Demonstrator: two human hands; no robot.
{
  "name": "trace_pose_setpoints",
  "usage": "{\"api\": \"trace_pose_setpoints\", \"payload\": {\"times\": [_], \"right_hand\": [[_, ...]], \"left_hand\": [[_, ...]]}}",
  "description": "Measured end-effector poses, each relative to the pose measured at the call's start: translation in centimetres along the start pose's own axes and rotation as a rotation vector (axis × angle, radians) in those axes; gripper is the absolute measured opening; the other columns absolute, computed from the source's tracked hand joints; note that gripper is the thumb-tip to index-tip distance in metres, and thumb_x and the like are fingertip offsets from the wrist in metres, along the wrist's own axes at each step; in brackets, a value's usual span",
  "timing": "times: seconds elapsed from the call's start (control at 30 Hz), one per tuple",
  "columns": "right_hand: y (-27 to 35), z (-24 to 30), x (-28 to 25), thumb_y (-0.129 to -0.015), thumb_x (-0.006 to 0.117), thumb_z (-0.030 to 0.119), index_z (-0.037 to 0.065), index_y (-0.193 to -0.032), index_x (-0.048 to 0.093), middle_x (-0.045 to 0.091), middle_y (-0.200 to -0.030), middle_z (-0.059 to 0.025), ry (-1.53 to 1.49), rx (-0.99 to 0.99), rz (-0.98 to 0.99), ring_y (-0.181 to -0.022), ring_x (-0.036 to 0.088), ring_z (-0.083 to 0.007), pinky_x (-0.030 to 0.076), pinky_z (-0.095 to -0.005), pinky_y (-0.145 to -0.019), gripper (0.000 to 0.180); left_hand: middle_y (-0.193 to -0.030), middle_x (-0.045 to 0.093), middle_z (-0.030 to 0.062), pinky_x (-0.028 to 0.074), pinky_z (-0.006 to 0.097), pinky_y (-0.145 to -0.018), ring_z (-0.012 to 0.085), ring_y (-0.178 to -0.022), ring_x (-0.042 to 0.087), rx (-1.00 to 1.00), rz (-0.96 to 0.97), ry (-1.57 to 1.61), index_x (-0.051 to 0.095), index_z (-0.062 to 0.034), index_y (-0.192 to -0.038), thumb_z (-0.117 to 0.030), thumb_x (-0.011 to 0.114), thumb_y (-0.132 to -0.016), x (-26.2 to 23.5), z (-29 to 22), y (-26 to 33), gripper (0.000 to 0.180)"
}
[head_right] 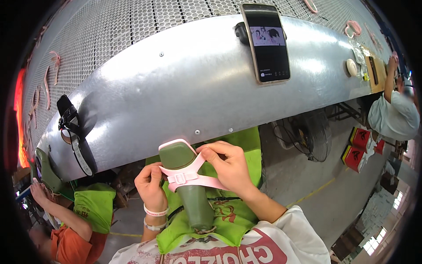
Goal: The person assembles pink slippers by attaching straps to green foam soles. They repeatedly pick up a sole and a strap, align the strap over the sole, and press it into place. The process is repeated for multiple units, with finished slippers placed on a metal mesh table.
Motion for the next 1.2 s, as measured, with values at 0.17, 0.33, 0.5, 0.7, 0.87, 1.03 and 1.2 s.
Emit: {"api": "trace_pose_setpoints", "payload": {"times": [0.17, 0.33, 0.5, 0.7, 0.87, 1.03, 1.2], "right_hand": [[0.1, 0.4, 1.7, -0.091, 0.063, 0.013, -0.004, -0.095, 0.07, 0.068, -0.082, -0.0095, 0.008, 0.028, -0.005, -0.077, 0.058, -0.0136, 0.045, -0.0281, -0.07, 0.019], [0.6, 0.0, 1.3, -0.091, 0.062, 0.013, -0.006, -0.094, 0.069, 0.069, -0.08, -0.0072, -0.084, 0.074, 0.026, -0.074, 0.058, -0.011, 0.047, -0.0274, -0.068, 0.02], [3.6, 2.8, -2.1, -0.091, 0.061, 0.01, -0.007, -0.091, 0.069, 0.068, -0.078, -0.0058, -0.207, 0.128, 0.057, -0.07, 0.059, -0.0097, 0.048, -0.0251, -0.064, 0.019], [7.2, 6.8, -5.2, -0.086, 0.064, 0.007, -0.002, -0.084, 0.07, 0.065, -0.071, -0.0095, 0.01, -0.12, 0.075, -0.059, 0.056, -0.0123, 0.044, -0.0278, -0.054, 0.011], [9.0, 6.6, -4.1, -0.087, 0.067, 0.01, -0.003, -0.082, 0.069, 0.062, -0.071, -0.0071, 0.008, -0.122, 0.16, -0.063, 0.053, -0.0108, 0.04, -0.0283, -0.055, 0.014], [8.4, 5.2, 0.9, -0.084, 0.069, 0.006, -0.002, -0.083, 0.068, 0.064, -0.074, -0.0045, -0.418, 0.253, 0.455, -0.065, 0.057, -0.0096, 0.047, -0.0255, -0.059, 0.008], [10.4, 3.8, 10.1, -0.073, 0.079, 0.006, -0.001, -0.083, 0.062, 0.062, -0.075, -0.0018, -0.672, 0.56, 1.096, -0.067, 0.058, -0.0087, 0.048, -0.0245, -0.062, 0.02]], "left_hand": [[-0.073, 0.061, 0.0021, 0.036, 0.021, -0.054, 0.0067, -0.061, 0.049, -0.021, 0.01, 0.056, 0.065, 0.0053, -0.086, -0.02, 0.06, -0.095, -1.6, 0.1, -0.3, 0.027], [-0.074, 0.06, 0.001, 0.036, 0.019, -0.054, 0.005, -0.061, 0.049, -0.049, 0.015, 0.126, 0.063, 0.0039, -0.087, -0.018, 0.059, -0.096, -0.6, -0.2, 0.5, 0.024], [-0.07, 0.057, -0.0001, 0.036, 0.02, -0.053, 0.0063, -0.06, 0.047, -0.099, 0.083, 0.257, 0.061, 0.0034, -0.083, -0.019, 0.061, -0.095, 2.6, -1.1, 3.8, 0.025], [-0.075, 0.058, 0.0038, 0.042, 0.023, -0.057, 0.0098, -0.065, 0.052, -0.083, 0.079, 0.427, 0.06, 0.0023, -0.082, -0.012, 0.06, -0.093, 5.7, 0.7, 7.4, 0.018], [-0.081, 0.057, 0.009, 0.043, 0.026, -0.059, 0.0141, -0.069, 0.055, -0.042, 0.348, 0.692, 0.059, 0.0031, -0.081, -0.003, 0.063, -0.087, 5.6, 2.3, 8.3, 0.009], [-0.076, 0.057, 0.004, 0.038, 0.021, -0.055, 0.008, -0.064, 0.051, -0.046, 0.237, 0.355, 0.061, 0.0053, -0.082, -0.022, 0.065, -0.092, 2.0, -3.1, 9.0, 0.03], [-0.074, 0.057, 0.0036, 0.037, 0.021, -0.052, 0.0073, -0.061, 0.048, -0.077, 0.433, 0.389, 0.063, 0.0049, -0.084, -0.023, 0.065, -0.092, 0.1, -5.5, 8.4, 0.029]]}}
Point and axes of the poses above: each hand's wrist, its own y-axis away from the middle knuckle, its own x-axis out of the palm, z = x × y, the point moved 9 cm from there along -y, towards the middle knuckle
